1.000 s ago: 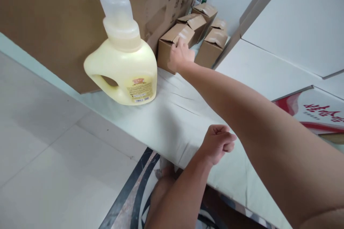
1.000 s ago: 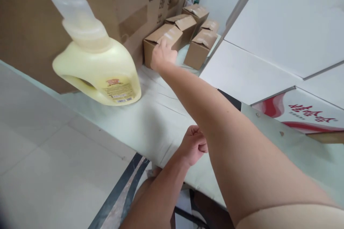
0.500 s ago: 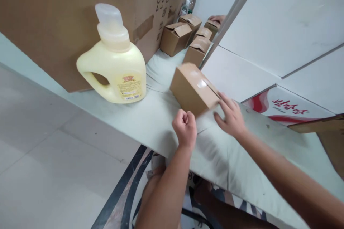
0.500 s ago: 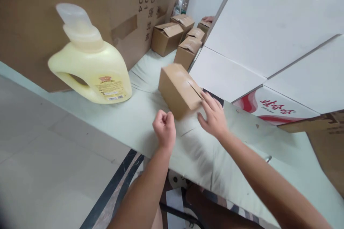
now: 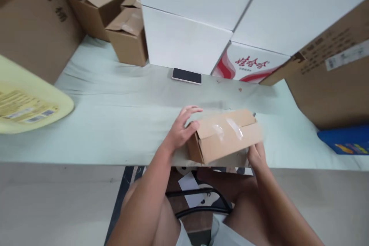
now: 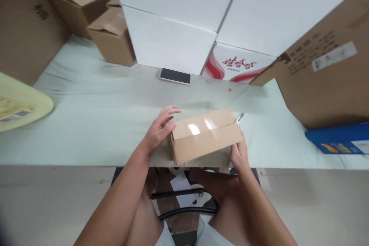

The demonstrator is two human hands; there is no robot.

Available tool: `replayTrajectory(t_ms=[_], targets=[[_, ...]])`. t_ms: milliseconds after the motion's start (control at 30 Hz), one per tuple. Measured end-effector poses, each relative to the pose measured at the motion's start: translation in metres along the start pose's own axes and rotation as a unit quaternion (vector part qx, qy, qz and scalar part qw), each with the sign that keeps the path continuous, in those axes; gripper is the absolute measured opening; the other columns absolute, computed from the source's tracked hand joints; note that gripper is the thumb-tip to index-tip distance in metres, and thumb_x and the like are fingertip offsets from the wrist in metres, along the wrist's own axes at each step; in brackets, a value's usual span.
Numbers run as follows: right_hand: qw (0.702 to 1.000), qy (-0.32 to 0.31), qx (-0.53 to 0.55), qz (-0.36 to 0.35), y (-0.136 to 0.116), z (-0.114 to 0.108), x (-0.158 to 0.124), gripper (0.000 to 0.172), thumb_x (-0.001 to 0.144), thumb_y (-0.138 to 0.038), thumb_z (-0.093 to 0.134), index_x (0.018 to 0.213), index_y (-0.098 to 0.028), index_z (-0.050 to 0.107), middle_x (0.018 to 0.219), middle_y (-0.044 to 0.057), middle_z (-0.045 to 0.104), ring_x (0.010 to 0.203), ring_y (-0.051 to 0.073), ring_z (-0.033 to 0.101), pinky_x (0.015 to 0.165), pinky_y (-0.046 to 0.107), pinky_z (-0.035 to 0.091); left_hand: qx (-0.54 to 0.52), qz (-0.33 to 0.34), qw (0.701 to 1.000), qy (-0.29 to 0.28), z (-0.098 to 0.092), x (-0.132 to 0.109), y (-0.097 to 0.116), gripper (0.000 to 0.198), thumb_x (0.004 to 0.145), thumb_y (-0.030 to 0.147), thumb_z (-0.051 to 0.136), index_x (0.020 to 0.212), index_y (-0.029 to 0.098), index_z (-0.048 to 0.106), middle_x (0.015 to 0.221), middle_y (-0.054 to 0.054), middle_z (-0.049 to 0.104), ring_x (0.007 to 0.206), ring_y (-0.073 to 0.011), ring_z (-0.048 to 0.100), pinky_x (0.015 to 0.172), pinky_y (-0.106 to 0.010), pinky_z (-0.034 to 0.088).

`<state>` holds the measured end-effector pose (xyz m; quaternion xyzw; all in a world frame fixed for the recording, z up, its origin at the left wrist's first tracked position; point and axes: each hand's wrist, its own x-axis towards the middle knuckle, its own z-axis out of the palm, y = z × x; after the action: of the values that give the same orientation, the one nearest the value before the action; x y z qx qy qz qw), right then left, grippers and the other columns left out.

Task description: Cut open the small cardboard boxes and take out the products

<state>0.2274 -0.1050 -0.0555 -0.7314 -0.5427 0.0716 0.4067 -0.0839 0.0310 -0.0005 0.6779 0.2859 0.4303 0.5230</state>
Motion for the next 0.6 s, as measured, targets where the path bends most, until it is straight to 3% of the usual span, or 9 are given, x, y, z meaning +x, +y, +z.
replayTrajectory(t_ms=[100, 200, 267, 367, 467, 600], targets=[[0.999, 0.016, 0.047, 0.019, 0.000, 0.007, 0.007, 0.048, 0.100, -0.052, 0.040, 0.121, -0.020, 0.070, 0.129, 0.016, 0.070, 0.129, 0.033, 0.061, 0.114, 0.057, 0.044, -0.009, -0.021, 0.994, 0.102, 0.006, 0.011, -0.004, 0.042, 0.095, 0.061, 0.058, 0.116, 0.026, 0.069, 0.127, -0.010, 0.068, 0.122, -0.0276, 0.063, 0.104, -0.044, 0.053], [1.000, 0.003, -0.024, 0.002, 0.008, 0.009, 0.017, 0.049, 0.097, -0.047, 0.044, 0.131, -0.019, 0.066, 0.147, 0.018, 0.057, 0.140, 0.034, 0.051, 0.118, 0.058, 0.040, -0.037, -0.035, 0.981, 0.185, 0.007, 0.014, -0.004, 0.048, 0.092, 0.066, 0.062, 0.118, 0.027, 0.068, 0.126, -0.010, 0.069, 0.119, -0.0269, 0.064, 0.101, -0.043, 0.054], [0.994, -0.026, -0.108, 0.002, 0.017, 0.010, 0.023, 0.054, 0.094, -0.043, 0.046, 0.138, -0.017, 0.062, 0.156, 0.021, 0.048, 0.147, 0.039, 0.042, 0.119, 0.061, 0.036, -0.045, -0.022, 0.986, 0.157, 0.009, 0.009, -0.003, 0.058, 0.086, 0.073, 0.064, 0.122, 0.027, 0.067, 0.132, -0.011, 0.066, 0.125, -0.0292, 0.061, 0.103, -0.044, 0.052], [0.983, -0.071, -0.170, 0.009, 0.027, 0.010, 0.029, 0.057, 0.091, -0.042, 0.046, 0.137, -0.014, 0.063, 0.154, 0.023, 0.049, 0.149, 0.041, 0.038, 0.119, 0.063, 0.034, -0.022, -0.011, 0.996, 0.086, 0.016, -0.004, 0.001, 0.065, 0.078, 0.072, 0.073, 0.127, 0.029, 0.066, 0.140, -0.010, 0.059, 0.127, -0.0308, 0.057, 0.103, -0.043, 0.051], [0.982, -0.068, -0.176, 0.023, 0.029, 0.006, 0.033, 0.051, 0.086, -0.040, 0.048, 0.123, -0.012, 0.068, 0.142, 0.023, 0.060, 0.138, 0.039, 0.049, 0.116, 0.057, 0.039, -0.025, -0.037, 0.996, 0.081, 0.026, -0.013, 0.006, 0.058, 0.083, 0.058, 0.075, 0.133, 0.034, 0.060, 0.134, -0.007, 0.057, 0.113, -0.0256, 0.058, 0.094, -0.038, 0.053], [0.980, -0.051, -0.169, 0.089, 0.026, -0.008, 0.035, 0.026, 0.080, -0.033, 0.048, 0.091, -0.017, 0.065, 0.105, 0.020, 0.071, 0.102, 0.032, 0.064, 0.099, 0.050, 0.048, -0.041, -0.049, 0.995, 0.076, 0.034, -0.017, 0.012, 0.048, 0.084, 0.046, 0.074, 0.128, 0.034, 0.060, 0.123, -0.005, 0.056, 0.109, -0.0249, 0.054, 0.090, -0.035, 0.051]])
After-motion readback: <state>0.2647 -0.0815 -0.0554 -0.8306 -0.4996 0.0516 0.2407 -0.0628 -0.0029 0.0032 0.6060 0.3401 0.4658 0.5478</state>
